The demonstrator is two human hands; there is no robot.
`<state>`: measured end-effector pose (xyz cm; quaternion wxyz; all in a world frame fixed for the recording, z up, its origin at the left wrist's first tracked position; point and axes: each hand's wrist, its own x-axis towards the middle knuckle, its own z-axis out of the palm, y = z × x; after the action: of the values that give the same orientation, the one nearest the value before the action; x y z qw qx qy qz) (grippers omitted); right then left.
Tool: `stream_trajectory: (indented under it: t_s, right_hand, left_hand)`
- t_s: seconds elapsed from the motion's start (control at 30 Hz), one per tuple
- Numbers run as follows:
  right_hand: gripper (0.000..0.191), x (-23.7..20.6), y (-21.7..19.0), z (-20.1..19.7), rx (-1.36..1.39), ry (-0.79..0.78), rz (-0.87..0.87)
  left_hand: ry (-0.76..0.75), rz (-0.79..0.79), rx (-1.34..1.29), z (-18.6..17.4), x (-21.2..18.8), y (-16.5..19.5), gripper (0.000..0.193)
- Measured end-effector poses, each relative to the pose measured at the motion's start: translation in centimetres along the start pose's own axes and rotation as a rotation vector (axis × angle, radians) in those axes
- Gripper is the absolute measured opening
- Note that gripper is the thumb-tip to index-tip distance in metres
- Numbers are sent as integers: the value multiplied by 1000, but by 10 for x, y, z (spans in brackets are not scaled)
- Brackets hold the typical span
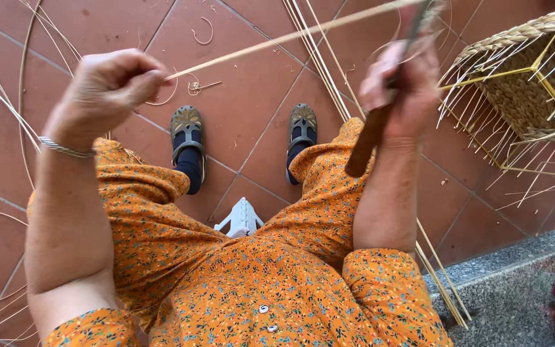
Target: The person sits on the floor and splits and shaves long rattan strips with a knife, drawing each strip against the blade to thin and smooth it, then sets finished strips aside and picks up the next one. Woven basket frames are visible nearby.
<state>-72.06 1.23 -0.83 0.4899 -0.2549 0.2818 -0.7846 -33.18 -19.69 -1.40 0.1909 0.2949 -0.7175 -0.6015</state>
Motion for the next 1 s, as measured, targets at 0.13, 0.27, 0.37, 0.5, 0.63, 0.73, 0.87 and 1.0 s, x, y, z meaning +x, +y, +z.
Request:
stream_trajectory:
  t_s: [0.13,0.27,0.37,0.5,0.63,0.73,0.87,1.0]
  right_hand:
    - [63,-4,37,51,-250,-153,299]
    - [53,-5,75,86,-234,-133,512]
    - [41,-6,84,92,-201,-159,506]
    - [30,-10,85,86,-235,-152,459]
    - [25,-11,80,78,-198,-157,436]
    - [20,-8,71,74,-230,-119,428]
    - [21,-9,61,74,-188,-94,400]
    - [23,-9,55,73,-189,-106,394]
  left_hand:
    - [31,117,36,54,22,9,8]
    - [97,195,135,88,35,22,6]
    - [90,249,152,95,35,29,20]
    - [87,258,140,98,33,30,10]
    - [67,235,225,93,30,31,7]
    - [44,249,255,84,26,35,8]
    - [-6,257,249,75,22,43,8]
    - [-29,281,314,70,21,48,8]
